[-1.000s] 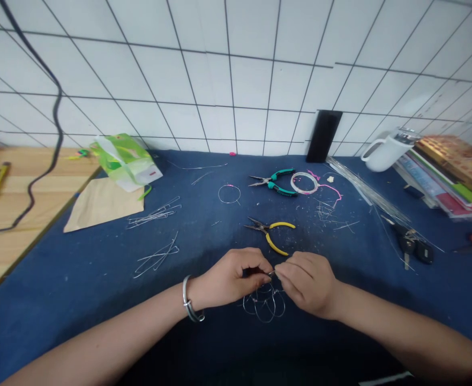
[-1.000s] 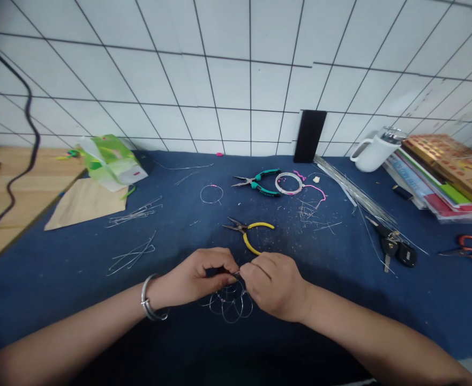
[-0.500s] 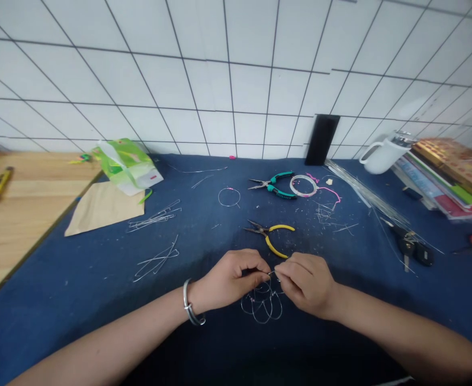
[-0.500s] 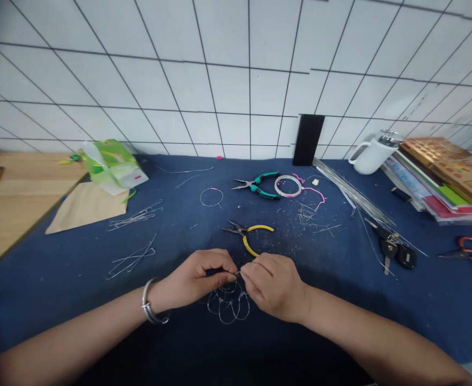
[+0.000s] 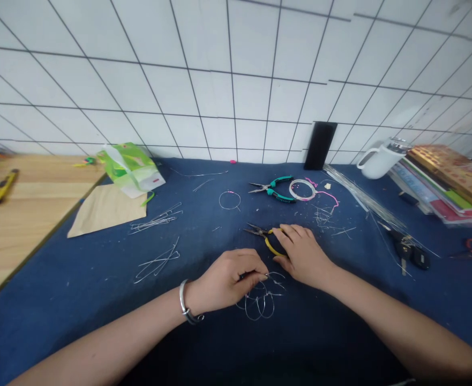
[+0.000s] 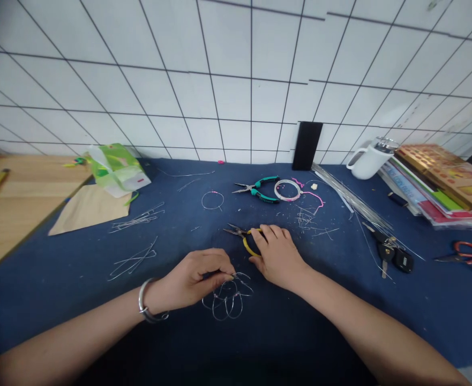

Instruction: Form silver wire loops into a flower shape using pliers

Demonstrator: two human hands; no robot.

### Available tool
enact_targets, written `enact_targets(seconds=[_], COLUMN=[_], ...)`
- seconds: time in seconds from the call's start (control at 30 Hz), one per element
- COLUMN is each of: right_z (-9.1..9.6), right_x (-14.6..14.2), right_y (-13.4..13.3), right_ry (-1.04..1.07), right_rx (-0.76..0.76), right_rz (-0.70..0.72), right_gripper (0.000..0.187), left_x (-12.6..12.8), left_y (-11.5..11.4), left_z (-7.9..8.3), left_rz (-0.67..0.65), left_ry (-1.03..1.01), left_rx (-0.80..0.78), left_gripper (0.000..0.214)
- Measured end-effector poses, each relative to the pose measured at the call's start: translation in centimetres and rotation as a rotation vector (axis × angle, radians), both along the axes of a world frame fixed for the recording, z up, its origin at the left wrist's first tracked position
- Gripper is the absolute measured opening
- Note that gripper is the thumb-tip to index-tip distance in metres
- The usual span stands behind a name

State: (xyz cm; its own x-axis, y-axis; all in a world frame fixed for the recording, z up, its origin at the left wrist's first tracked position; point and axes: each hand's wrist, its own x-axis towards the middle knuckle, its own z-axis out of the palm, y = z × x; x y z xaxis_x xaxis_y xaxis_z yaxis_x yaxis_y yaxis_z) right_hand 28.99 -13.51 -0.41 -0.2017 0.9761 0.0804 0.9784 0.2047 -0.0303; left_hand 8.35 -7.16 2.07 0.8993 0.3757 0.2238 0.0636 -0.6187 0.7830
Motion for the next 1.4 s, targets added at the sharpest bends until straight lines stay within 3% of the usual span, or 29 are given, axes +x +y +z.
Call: enact_targets(seconds=[0.33,0.63,0.77,0.87,1.13,1.4], right_z=[1.1,-0.4,0.1,0.4,-0.1,-0.8], right_x=[-2.1,-1.4,-1.4,-1.4,1.9,1.7], right_y=[-0.9,0.0,-0.4,-0.9,0.0,-0.8], right_ry=[-0.164,-0.199,-0.234,-0.291,-0.059,-0.125], right_rx=[-0.011,-0.053,-0.026,0.034,-0.002,0.176], right_rz=[-0.123,-0.253,-0.218,-0.202,-0.277,-0.058], right_gripper=[0.054,0.053,0.038,0.041,0.037,0.036], left_x=[0.0,0.0,-0.3,-0.5,-0.9,-1.2], left_y=[0.0,0.0,0.2,0.5,1.8,2.6], left_z=[0.0,0.0,0.5,0.9,1.1,1.0], left_rz=[-0.018,-0.033,-0.024,-0.012,0.017,0.053], left_ry=[0.002,0.009,-0.01,-0.029,-0.035,-0.055], left_rx=[0.0,-0.01,0.0,0.011,0.019,0.0], left_gripper=[0.013,0.013,0.014,0.013,0.013,0.013])
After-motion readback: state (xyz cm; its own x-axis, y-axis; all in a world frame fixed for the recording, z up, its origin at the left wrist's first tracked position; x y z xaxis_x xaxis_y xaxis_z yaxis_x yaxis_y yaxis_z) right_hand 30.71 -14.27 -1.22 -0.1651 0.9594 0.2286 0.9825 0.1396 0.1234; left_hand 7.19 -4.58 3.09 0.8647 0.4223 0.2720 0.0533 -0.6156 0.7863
